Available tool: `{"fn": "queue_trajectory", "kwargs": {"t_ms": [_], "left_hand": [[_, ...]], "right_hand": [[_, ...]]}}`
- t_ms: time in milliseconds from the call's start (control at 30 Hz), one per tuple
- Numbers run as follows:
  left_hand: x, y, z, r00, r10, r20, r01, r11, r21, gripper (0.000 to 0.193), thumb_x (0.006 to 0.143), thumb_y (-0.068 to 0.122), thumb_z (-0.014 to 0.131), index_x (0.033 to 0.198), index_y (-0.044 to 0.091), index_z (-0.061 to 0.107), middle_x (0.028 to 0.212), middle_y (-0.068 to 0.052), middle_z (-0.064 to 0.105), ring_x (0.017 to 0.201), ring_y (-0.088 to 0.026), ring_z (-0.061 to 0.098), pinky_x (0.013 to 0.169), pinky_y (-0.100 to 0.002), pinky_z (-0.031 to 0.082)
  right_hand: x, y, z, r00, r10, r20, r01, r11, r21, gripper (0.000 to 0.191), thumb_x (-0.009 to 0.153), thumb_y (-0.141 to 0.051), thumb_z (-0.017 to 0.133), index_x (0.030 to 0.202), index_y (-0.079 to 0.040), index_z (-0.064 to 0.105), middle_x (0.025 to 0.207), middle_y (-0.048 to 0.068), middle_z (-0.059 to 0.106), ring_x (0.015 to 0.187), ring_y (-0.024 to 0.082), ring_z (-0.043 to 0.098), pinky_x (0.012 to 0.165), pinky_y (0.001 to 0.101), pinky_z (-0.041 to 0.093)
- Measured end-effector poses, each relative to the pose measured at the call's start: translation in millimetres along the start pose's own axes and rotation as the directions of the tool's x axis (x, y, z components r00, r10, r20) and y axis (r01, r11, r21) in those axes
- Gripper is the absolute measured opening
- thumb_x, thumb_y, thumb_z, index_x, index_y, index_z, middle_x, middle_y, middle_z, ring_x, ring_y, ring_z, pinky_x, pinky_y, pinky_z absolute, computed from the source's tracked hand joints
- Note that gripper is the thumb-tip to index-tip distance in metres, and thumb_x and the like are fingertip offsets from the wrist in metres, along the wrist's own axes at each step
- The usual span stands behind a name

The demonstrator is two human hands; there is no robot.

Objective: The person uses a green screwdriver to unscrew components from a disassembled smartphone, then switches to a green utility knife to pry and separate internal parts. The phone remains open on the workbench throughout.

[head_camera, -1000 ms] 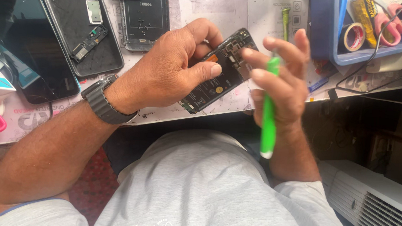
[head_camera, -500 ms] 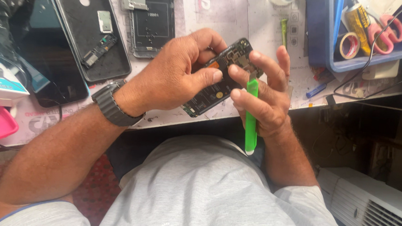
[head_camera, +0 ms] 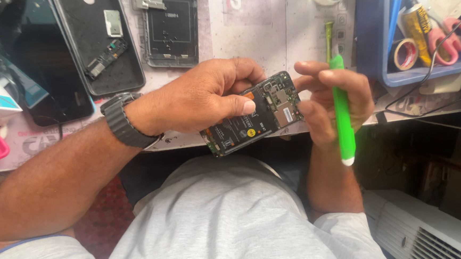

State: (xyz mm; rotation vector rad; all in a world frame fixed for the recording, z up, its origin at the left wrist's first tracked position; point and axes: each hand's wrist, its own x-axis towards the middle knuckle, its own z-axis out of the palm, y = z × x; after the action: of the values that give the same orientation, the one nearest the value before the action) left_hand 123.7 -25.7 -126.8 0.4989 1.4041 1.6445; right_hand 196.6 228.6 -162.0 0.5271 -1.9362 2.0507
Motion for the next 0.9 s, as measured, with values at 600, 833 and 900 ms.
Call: {"fn": "queue_trajectory", "kwargs": {"t_ms": [600, 833, 900], "left_hand": [[18, -3, -11, 0.998, -0.047, -0.039, 0.048, 0.999, 0.020, 0.034, 0.094, 0.004, 0.055, 0.127, -0.001, 0.059, 0.091, -0.003, 0.075, 0.081, -0.005, 0.067, 0.071, -0.023, 0.056], [19, -1, -14, 0.997, -0.065, -0.050, 0.068, 0.996, 0.065, 0.035, 0.093, 0.004, 0.054, 0.127, 0.000, 0.060, 0.091, -0.005, 0.077, 0.081, -0.007, 0.069, 0.071, -0.025, 0.057], [18, 0, -14, 0.997, -0.065, -0.049, 0.067, 0.996, 0.050, 0.035, 0.092, 0.004, 0.054, 0.126, -0.001, 0.060, 0.090, -0.005, 0.076, 0.081, -0.007, 0.068, 0.070, -0.025, 0.057]], "right_hand": [[19, 12, -12, 0.986, 0.162, 0.027, -0.161, 0.986, -0.048, 0.037, 0.099, 0.012, 0.070, 0.131, -0.001, 0.057, 0.116, 0.028, 0.071, 0.083, 0.023, 0.077, 0.071, 0.0295, 0.067], [20, 12, -10, 0.981, 0.194, 0.023, -0.193, 0.980, -0.049, 0.037, 0.099, 0.013, 0.071, 0.130, 0.000, 0.057, 0.117, 0.028, 0.071, 0.086, 0.022, 0.077, 0.074, 0.0290, 0.067], [20, 12, -9, 0.980, 0.200, 0.015, -0.199, 0.979, -0.048, 0.035, 0.099, 0.013, 0.072, 0.128, 0.000, 0.057, 0.117, 0.028, 0.071, 0.086, 0.022, 0.076, 0.074, 0.0289, 0.066]]}}
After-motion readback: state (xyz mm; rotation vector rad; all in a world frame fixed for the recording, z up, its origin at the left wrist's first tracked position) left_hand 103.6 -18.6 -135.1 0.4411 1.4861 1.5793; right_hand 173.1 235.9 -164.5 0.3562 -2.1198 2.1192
